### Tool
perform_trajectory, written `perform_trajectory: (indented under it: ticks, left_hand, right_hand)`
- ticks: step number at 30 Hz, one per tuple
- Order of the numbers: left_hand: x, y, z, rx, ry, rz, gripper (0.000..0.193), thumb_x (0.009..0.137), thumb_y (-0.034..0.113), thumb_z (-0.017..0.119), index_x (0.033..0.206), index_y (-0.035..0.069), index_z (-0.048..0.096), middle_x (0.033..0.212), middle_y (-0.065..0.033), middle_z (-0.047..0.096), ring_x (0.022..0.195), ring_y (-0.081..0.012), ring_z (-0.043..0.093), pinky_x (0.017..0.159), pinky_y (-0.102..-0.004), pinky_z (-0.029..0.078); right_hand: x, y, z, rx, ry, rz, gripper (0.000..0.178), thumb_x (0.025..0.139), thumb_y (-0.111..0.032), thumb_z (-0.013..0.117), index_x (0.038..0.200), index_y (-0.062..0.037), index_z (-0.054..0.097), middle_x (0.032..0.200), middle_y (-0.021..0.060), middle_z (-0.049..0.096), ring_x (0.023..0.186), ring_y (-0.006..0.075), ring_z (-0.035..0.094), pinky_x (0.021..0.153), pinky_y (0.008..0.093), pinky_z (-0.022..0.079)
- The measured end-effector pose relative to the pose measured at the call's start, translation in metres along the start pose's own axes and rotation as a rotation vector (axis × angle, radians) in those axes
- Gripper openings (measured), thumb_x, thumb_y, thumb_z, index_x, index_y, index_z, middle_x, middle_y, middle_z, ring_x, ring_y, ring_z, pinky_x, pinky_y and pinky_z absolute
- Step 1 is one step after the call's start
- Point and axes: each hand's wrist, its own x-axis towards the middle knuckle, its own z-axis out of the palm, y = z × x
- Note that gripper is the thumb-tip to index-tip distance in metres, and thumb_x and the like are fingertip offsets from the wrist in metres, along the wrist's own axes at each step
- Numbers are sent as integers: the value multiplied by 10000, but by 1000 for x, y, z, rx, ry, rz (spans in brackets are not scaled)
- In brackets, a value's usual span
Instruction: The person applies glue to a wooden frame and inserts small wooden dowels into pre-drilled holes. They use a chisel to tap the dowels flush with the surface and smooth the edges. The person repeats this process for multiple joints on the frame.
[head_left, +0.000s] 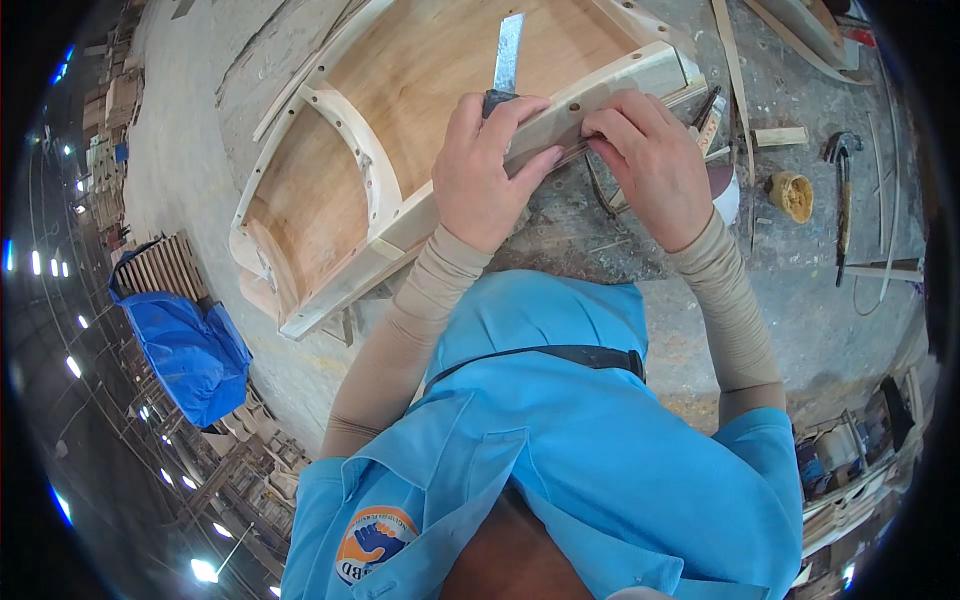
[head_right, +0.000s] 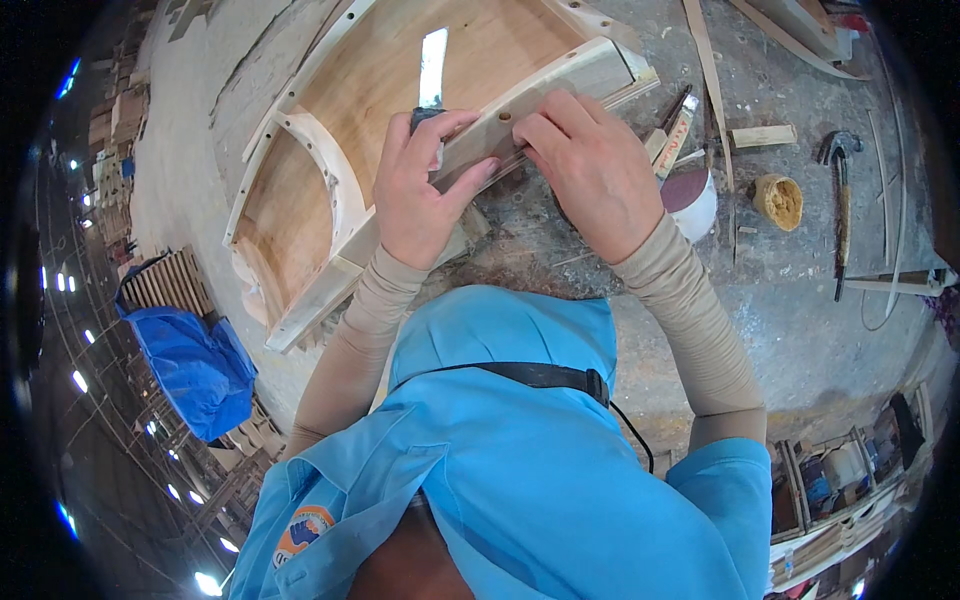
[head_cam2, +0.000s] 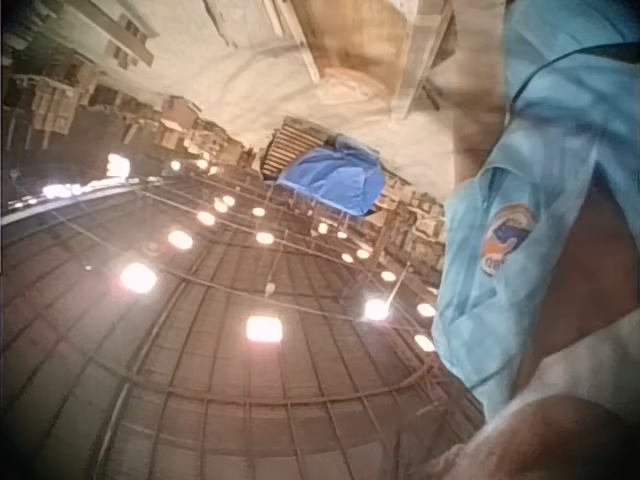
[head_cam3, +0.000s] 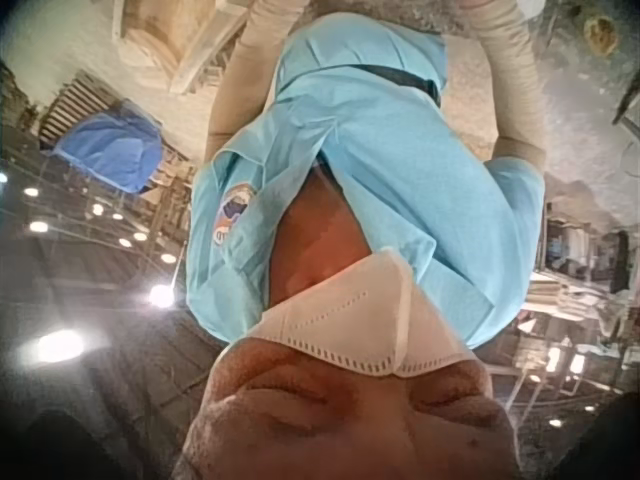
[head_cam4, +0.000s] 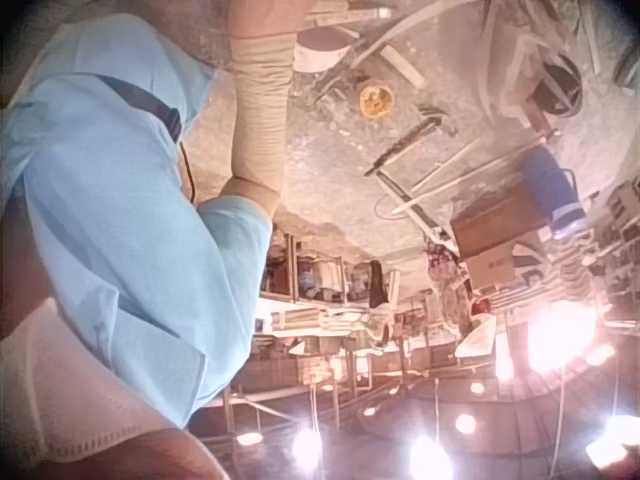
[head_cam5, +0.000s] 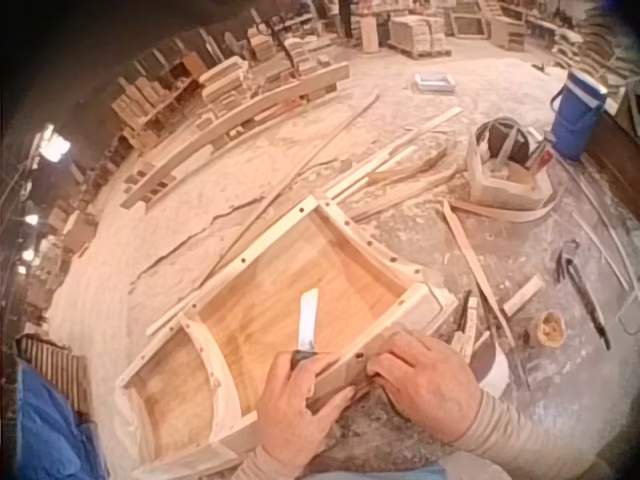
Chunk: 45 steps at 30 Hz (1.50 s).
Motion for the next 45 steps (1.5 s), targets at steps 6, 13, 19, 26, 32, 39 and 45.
perform_trajectory:
  ticks: [6,13,19,26,32,39,45]
  left_hand:
    - [0,2,-1,14,-16,-11,445,744,193,840,1157,175,676,1023,-69,549,937,-270,598,761,-384,513]
    - [0,1,-1,18,-15,-12,445,744,189,840,1157,176,675,1014,-67,544,929,-270,597,757,-382,511]
    - [0,2,-1,21,-10,-2,452,743,179,843,1164,163,679,999,-61,542,884,-247,574,734,-359,494]
    - [0,1,0,30,-14,-6,440,744,186,840,1152,175,676,1008,-69,545,923,-270,600,751,-379,512]
    - [0,1,0,6,3,7,453,742,150,847,1166,131,689,969,-40,525,788,-185,519,703,-312,459]
    - [0,0,1,7,10,15,450,744,154,847,1166,130,691,963,-39,521,775,-183,509,693,-312,454]
    - [0,-1,2,8,21,22,443,747,160,847,1162,134,693,951,-36,510,763,-181,501,682,-308,451]
  right_hand:
    - [0,1,0,-47,-15,-27,136,822,-85,652,939,-70,584,911,84,512,867,287,574,735,399,497]
    - [-2,2,2,-44,-10,-27,148,820,-76,664,942,-69,580,916,84,513,871,291,573,742,403,499]
    - [-2,-1,3,-21,26,-2,156,838,-67,677,970,-72,593,931,82,528,885,299,577,752,413,499]
    - [-2,0,1,-20,-14,-6,146,840,-70,667,964,-70,590,920,82,524,869,298,574,742,408,498]
    - [-1,0,2,-19,8,-17,144,830,-72,663,950,-67,583,912,84,517,856,294,570,730,403,495]
    - [-3,1,2,-37,6,-26,135,836,-75,669,942,-71,585,913,78,524,859,294,573,732,401,499]
    - [-2,-2,3,-7,43,4,163,833,-77,675,984,-77,613,935,73,550,882,292,591,748,398,508]
